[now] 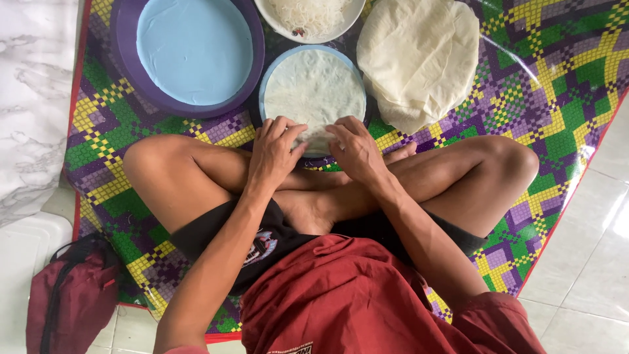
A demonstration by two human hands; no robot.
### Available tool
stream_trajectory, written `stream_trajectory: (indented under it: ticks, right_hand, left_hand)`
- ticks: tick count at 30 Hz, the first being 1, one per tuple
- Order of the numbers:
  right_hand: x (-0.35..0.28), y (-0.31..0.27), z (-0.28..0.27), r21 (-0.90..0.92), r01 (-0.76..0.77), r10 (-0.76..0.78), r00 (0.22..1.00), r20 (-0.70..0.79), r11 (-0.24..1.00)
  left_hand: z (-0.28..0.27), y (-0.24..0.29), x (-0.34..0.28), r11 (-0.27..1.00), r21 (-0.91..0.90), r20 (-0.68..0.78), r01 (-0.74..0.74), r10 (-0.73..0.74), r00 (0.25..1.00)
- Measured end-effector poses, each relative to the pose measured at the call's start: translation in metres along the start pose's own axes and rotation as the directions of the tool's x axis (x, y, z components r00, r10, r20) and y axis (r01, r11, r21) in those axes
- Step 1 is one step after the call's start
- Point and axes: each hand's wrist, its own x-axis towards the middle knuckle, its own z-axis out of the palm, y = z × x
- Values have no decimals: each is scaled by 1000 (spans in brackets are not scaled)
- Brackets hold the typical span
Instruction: Hand-rolling thin wrappers with vermicelli filling while sitting on a mat.
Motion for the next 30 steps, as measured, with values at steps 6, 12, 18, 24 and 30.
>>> stream_trajectory:
  ticks: [6, 12, 18, 24, 30]
  right_hand:
    - [4, -18, -19, -16, -92, 91, 995, -47, 996]
    - [15, -9, 11, -54, -136, 141, 983, 118, 989]
    - [4, -4, 6, -121, 65, -75, 994, -75, 991]
    - [15, -34, -17, -47, 77, -86, 969, -233, 996]
    - [19, -36, -20, 84, 53, -37, 983, -181, 995]
  left_hand:
    - [-4, -1, 1, 984, -176, -12, 37, -40, 999]
    - [12, -2, 7, 997, -66, -14, -38, 37, 999]
    - [11, -6, 6, 966, -214, -207, -144, 100, 973]
    - [13, -3, 3, 946, -299, -209, -122, 60, 976]
    - [22, -8, 3, 952, -298, -202, -66, 4, 979]
